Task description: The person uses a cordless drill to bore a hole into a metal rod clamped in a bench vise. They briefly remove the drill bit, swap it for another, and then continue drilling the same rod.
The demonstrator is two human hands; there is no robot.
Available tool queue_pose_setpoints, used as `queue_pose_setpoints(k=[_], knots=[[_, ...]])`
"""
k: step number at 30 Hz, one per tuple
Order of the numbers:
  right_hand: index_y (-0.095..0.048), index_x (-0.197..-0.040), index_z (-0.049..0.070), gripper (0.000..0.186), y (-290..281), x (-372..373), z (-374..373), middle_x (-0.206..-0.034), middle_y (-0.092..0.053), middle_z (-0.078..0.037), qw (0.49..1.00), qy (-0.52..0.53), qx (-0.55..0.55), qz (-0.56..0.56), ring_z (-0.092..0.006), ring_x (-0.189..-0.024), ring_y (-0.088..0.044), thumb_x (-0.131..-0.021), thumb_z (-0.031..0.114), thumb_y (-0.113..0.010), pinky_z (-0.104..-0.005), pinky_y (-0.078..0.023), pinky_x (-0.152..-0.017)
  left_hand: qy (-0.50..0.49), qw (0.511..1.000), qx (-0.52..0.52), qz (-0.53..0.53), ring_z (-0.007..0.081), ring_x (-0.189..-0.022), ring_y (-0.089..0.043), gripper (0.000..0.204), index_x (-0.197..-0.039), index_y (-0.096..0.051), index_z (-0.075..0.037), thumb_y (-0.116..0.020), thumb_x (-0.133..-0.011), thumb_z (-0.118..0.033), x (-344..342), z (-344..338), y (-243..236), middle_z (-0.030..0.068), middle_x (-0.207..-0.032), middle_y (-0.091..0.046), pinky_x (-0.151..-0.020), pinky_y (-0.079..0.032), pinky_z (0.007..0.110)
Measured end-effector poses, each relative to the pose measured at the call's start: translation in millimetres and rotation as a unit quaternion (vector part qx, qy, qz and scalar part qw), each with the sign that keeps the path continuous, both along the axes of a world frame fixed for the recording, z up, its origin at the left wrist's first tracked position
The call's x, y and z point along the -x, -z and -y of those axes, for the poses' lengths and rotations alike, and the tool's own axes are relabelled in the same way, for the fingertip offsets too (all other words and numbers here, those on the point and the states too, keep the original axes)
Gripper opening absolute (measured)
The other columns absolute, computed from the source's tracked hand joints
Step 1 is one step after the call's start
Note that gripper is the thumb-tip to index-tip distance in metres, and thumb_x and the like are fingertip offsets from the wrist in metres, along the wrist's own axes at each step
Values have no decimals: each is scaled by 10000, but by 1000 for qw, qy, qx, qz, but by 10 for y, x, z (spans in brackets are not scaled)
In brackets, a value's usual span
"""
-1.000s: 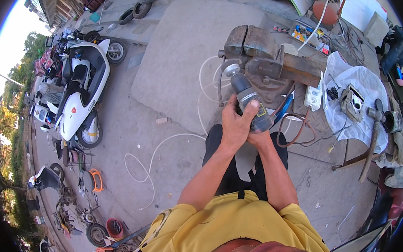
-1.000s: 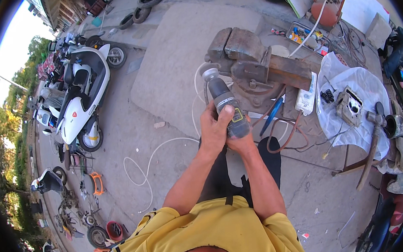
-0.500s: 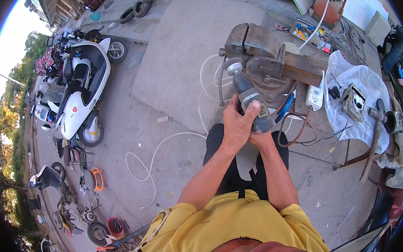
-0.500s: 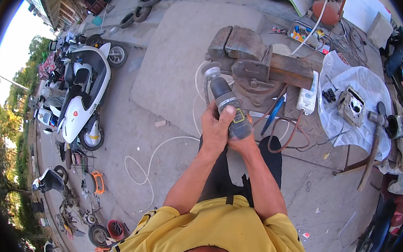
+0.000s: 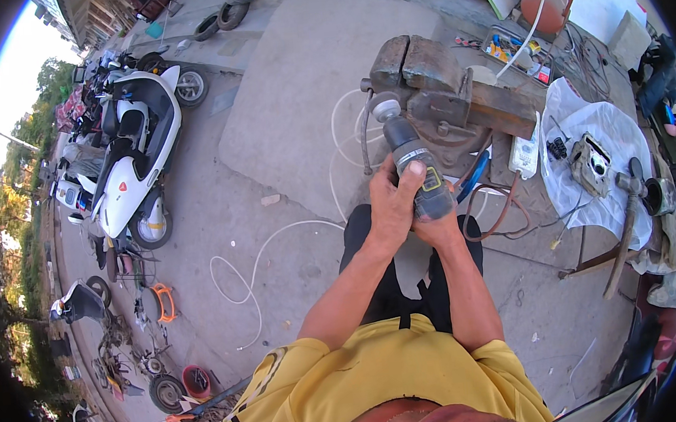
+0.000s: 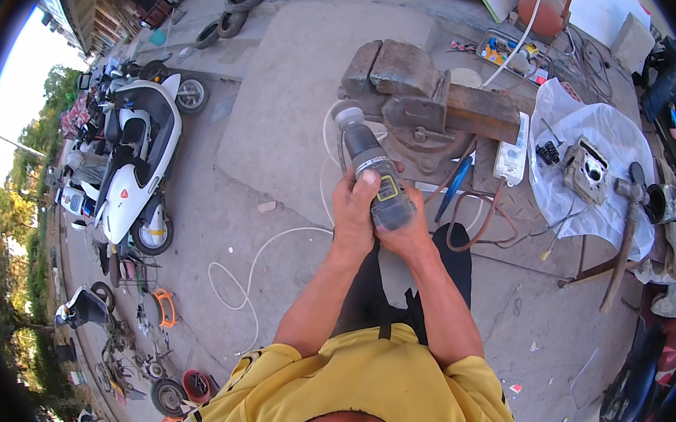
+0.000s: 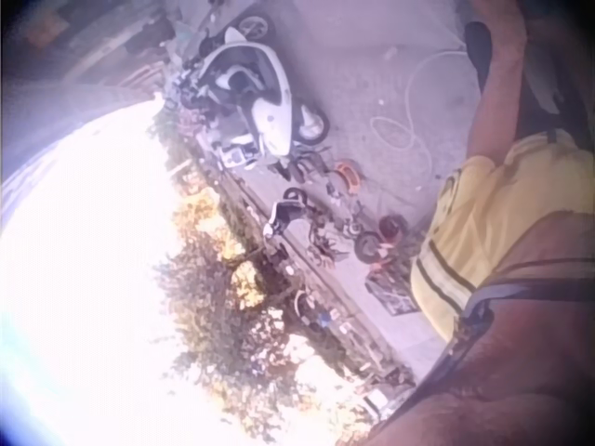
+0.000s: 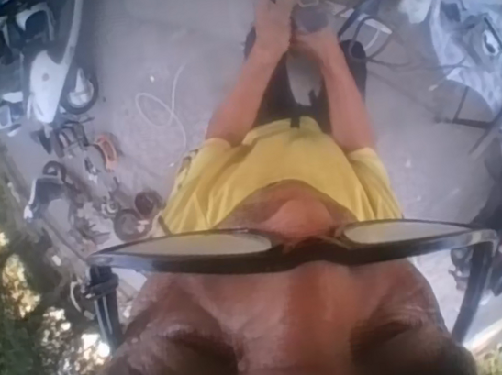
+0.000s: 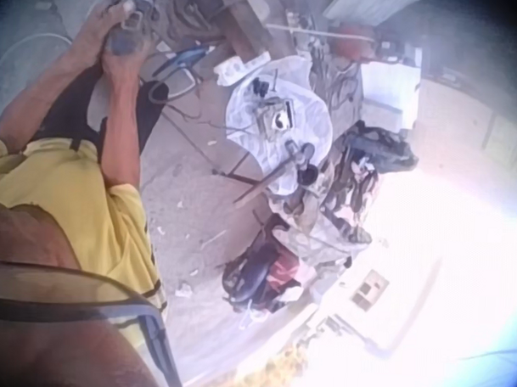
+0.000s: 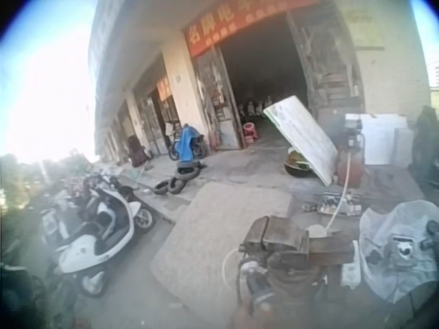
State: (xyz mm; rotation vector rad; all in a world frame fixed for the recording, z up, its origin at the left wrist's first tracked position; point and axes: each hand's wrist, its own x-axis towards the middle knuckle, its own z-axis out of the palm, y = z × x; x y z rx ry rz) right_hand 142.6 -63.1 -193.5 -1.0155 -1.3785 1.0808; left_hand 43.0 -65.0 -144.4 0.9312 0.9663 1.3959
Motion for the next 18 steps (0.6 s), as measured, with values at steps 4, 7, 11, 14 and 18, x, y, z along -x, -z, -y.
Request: queue_pose_setpoints(k=[4, 7, 11, 14, 18], knots=[[-640, -1135, 17, 446, -43, -26, -7, -916, -748, -116, 999, -6, 8, 31, -185, -861, -727, -712, 31, -778, -328, -555, -773, -5, 999, -7, 34, 196, -890, -700, 699, -1158, -626, 77, -680, -895, -569, 2, -8, 24, 153, -1062, -696, -795, -575, 329], [-628, -1152, 13, 479, -128, -31, 8, -925, -753, -144, 998, 7, 13, 59, -234, -882, -753, -704, 47, -791, -336, -562, -778, -5, 1000, 0, 21, 199, -892, -702, 722, -1153, -630, 79, -644, -903, -598, -6, 11, -29, 164, -1077, -693, -790, -572, 331], [-632, -1129, 15, 469, -279, -32, 19, -920, -756, -164, 997, 14, 20, 71, -294, -899, -766, -698, 77, -809, -357, -572, -777, 8, 999, -2, 50, 202, -898, -701, 729, -1150, -633, 81, -591, -922, -611, 4, 8, -33, 171, -1093, -692, -791, -569, 337], [-636, -1098, 6, 417, -375, -22, 30, -903, -747, -146, 996, 24, 0, 91, -254, -872, -731, -717, 66, -795, -345, -562, -761, 7, 998, -6, 64, 203, -907, -700, 724, -1151, -634, 80, -572, -930, -607, -1, 21, -88, 172, -1104, -691, -802, -567, 344], [-641, -1071, -5, 345, -419, -17, 40, -891, -732, -90, 994, 30, -40, 100, -133, -816, -669, -746, 24, -751, -310, -540, -742, 14, 997, -3, 80, 206, -919, -699, 712, -1153, -636, 72, -571, -931, -600, 2, 6, -64, 172, -1115, -691, -822, -565, 350]])
